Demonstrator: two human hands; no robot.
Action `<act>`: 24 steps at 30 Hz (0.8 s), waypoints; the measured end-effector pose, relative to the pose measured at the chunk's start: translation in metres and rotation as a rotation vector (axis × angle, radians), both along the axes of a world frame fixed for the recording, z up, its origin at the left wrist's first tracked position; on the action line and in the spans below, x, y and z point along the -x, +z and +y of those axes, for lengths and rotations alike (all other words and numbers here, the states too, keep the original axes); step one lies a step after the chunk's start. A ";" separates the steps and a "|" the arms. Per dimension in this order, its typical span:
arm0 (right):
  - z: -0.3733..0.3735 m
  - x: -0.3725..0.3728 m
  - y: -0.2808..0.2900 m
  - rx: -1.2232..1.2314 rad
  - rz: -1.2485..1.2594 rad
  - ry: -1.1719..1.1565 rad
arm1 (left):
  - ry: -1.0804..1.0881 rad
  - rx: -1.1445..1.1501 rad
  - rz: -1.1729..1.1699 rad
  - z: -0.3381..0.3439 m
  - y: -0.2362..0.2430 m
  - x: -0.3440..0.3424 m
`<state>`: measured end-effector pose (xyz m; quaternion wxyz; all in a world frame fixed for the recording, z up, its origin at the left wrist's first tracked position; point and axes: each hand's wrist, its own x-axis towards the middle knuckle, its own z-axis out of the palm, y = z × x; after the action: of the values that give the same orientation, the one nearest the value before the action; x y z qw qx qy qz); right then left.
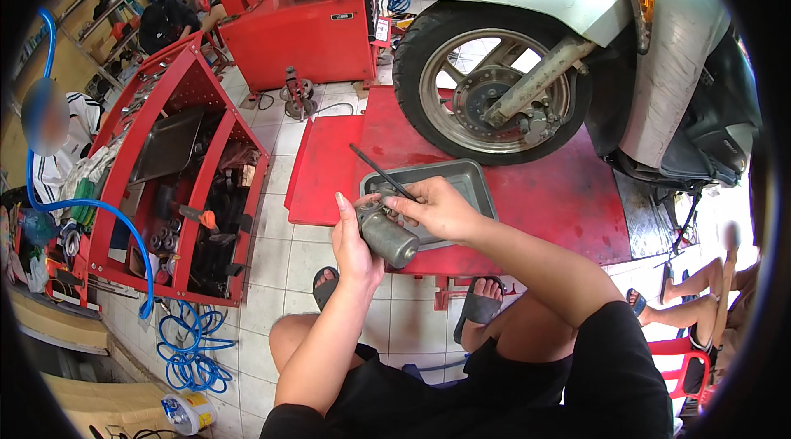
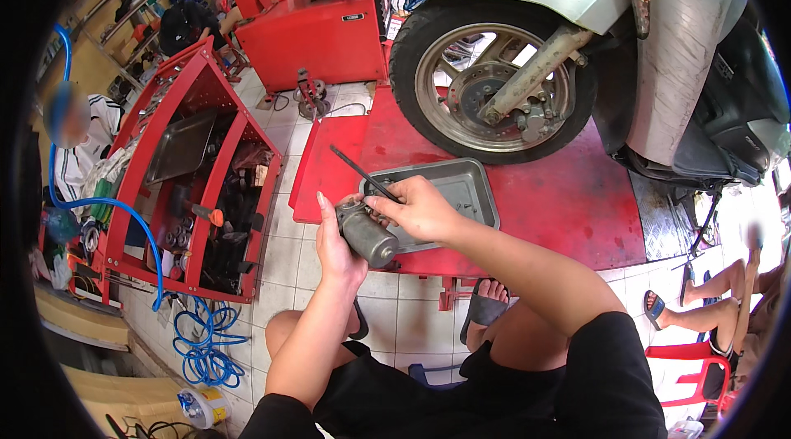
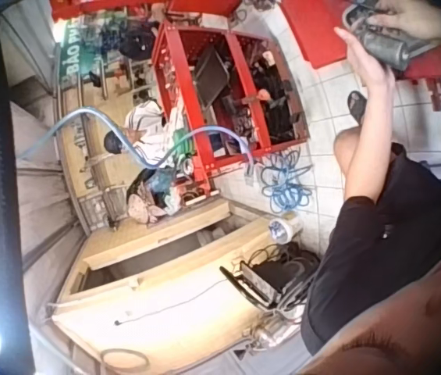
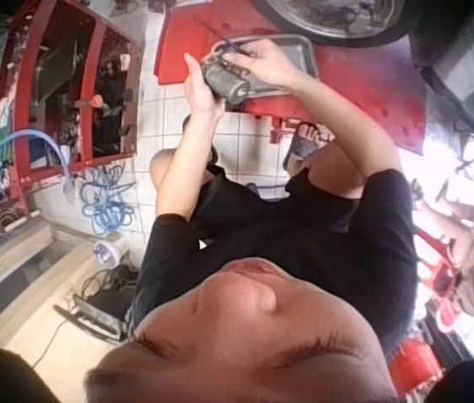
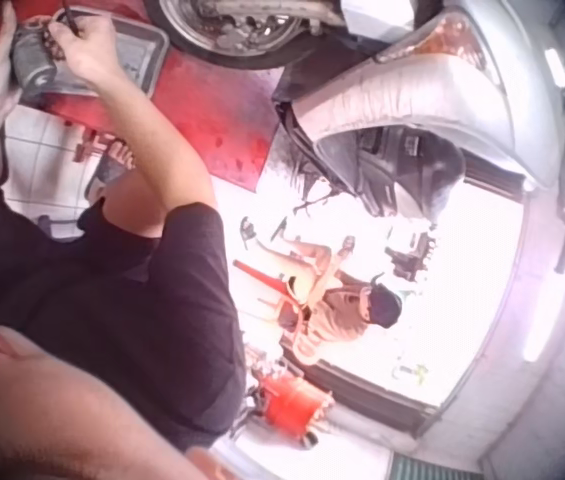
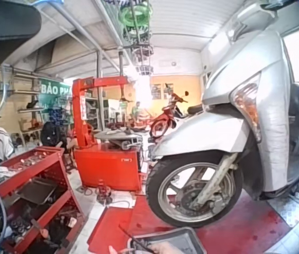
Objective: The person sits in a workshop and uses a screwdriver to disassemble a cylindrical metal scooter part, removing screws and internal components into a metal tray. They then pick up a second similar part and begin to disassemble it in the same manner.
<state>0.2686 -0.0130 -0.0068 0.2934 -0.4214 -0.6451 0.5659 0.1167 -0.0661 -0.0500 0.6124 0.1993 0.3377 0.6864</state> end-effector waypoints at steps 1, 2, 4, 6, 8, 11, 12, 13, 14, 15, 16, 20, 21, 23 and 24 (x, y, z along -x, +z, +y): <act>0.000 0.000 0.002 -0.022 -0.018 -0.004 | 0.005 0.006 -0.004 0.000 0.002 -0.001; 0.001 -0.001 -0.001 -0.040 -0.051 0.008 | 0.010 0.011 -0.007 0.001 0.003 -0.002; 0.005 -0.002 -0.009 -0.075 -0.112 0.030 | 0.033 0.013 0.031 0.002 0.000 -0.004; 0.007 -0.001 -0.010 -0.028 -0.010 0.065 | 0.016 0.005 0.036 0.002 0.000 -0.002; 0.006 -0.002 -0.006 -0.011 0.020 0.086 | -0.040 -0.016 0.003 -0.001 0.002 0.001; 0.006 -0.003 -0.004 -0.026 -0.011 0.101 | 0.000 0.014 -0.014 -0.001 0.007 -0.003; 0.009 -0.003 -0.013 -0.035 0.009 0.106 | -0.007 0.008 -0.006 0.000 0.005 -0.003; 0.010 -0.002 -0.016 -0.043 0.028 0.113 | -0.012 0.002 0.001 0.001 0.003 -0.002; 0.010 -0.002 -0.018 -0.040 0.017 0.111 | -0.016 -0.004 0.009 0.002 0.001 -0.002; 0.011 -0.001 -0.019 -0.037 0.007 0.109 | -0.014 -0.002 0.004 0.003 -0.001 -0.001; 0.011 -0.001 -0.019 -0.032 -0.005 0.105 | -0.012 0.001 -0.003 0.003 -0.003 -0.001; 0.008 0.000 -0.012 0.011 0.027 0.096 | -0.020 0.008 0.005 0.001 0.000 -0.003; 0.008 -0.001 -0.004 0.020 -0.005 0.089 | -0.021 0.003 -0.003 0.001 0.000 -0.001; 0.007 0.000 -0.006 -0.028 -0.042 0.033 | -0.030 -0.008 -0.026 0.003 0.001 -0.001; 0.007 -0.001 -0.011 -0.050 -0.018 0.034 | -0.016 0.012 -0.033 0.002 0.002 -0.003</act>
<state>0.2693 -0.0059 -0.0174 0.2883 -0.4080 -0.6688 0.5505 0.1201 -0.0640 -0.0476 0.6246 0.1869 0.3299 0.6827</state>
